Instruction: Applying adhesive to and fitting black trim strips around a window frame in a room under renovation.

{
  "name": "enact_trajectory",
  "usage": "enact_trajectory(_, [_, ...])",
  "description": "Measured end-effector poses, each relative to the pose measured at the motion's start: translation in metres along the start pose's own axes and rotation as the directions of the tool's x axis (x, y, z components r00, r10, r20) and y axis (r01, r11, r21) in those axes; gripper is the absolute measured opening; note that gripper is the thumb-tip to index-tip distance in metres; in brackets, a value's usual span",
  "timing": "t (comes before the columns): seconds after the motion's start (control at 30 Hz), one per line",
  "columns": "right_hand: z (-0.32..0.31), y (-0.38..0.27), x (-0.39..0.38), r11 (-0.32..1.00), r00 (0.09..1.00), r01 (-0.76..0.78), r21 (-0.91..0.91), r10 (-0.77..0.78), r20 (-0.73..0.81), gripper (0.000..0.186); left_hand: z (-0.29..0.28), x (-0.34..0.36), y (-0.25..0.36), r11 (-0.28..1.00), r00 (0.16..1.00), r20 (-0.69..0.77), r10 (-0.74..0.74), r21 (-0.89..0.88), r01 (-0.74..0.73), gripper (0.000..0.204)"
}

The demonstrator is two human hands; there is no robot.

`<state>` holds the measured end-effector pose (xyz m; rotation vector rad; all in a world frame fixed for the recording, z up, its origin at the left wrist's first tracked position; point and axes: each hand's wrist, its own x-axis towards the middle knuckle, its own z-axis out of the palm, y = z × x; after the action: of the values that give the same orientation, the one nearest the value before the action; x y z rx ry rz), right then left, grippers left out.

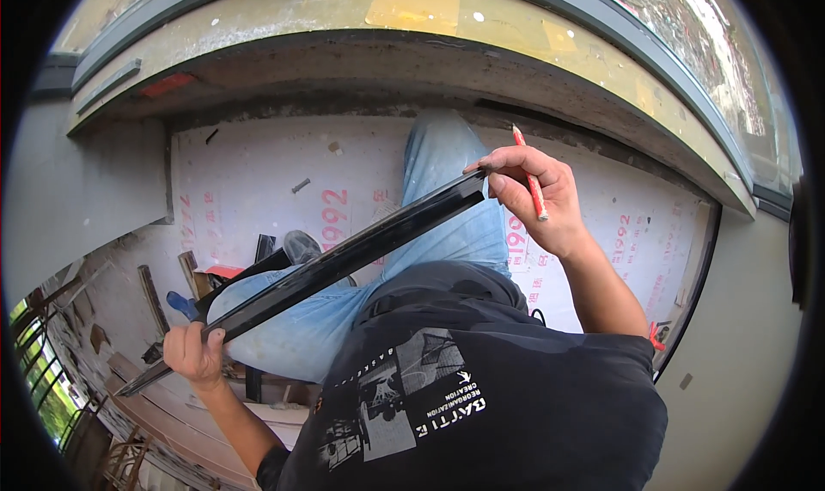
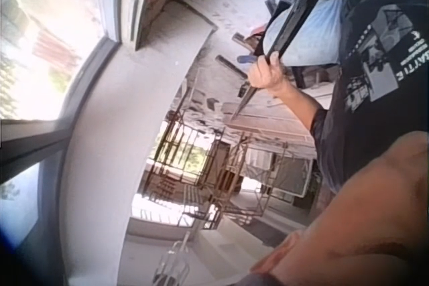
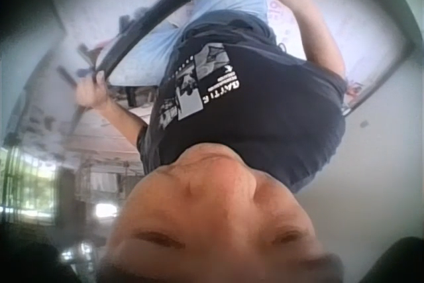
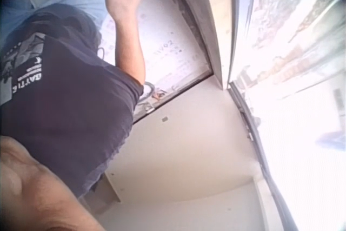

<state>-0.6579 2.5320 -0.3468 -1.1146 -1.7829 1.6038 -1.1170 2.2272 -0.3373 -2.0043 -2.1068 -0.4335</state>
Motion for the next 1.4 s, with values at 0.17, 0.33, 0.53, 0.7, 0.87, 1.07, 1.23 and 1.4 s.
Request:
enact_trajectory(0.17, [0.006,-0.004,-0.004,0.991,0.992,-0.110,0.072,0.114,-0.049,0.021,0.000,-0.002,0.001,0.997,0.998,-0.022,0.064,0.055,-0.063,0.052])
enact_trajectory(0.33, [0.008,-0.003,-0.005,0.984,0.997,-0.024,-0.175,0.011,-0.077,0.021,0.003,0.000,0.004,0.992,0.990,-0.094,0.108,0.071,-0.102,0.054])
enact_trajectory(0.53, [0.005,-0.006,-0.003,0.911,0.986,0.118,-0.396,-0.154,-0.061,0.019,0.004,-0.004,0.003,0.985,0.980,-0.127,0.156,0.091,-0.145,0.054])
enact_trajectory(0.7, [0.003,-0.010,-0.003,0.820,0.962,0.230,-0.524,-0.274,-0.006,0.020,0.004,-0.004,0.002,0.982,0.978,-0.125,0.170,0.102,-0.157,0.053])
enact_trajectory(0.87, [0.005,-0.011,-0.001,0.795,0.960,0.226,-0.563,-0.279,-0.009,0.018,0.006,-0.004,0.002,0.974,0.967,-0.153,0.205,0.124,-0.188,0.053])
enact_trajectory(1.07, [0.003,-0.008,0.003,0.712,0.955,0.259,-0.653,-0.292,0.061,0.017,0.004,-0.003,0.002,0.971,0.967,-0.137,0.216,0.135,-0.198,0.052])
enact_trajectory(1.23, [0.009,-0.008,0.003,0.843,0.981,0.130,-0.522,-0.186,-0.057,0.016,0.002,-0.006,0.004,0.974,0.970,-0.141,0.199,0.138,-0.179,0.052])
enact_trajectory(1.4, [0.006,-0.010,0.006,0.817,0.983,0.154,-0.556,-0.183,0.002,0.015,0.002,-0.006,0.005,0.973,0.968,-0.148,0.203,0.142,-0.182,0.052])
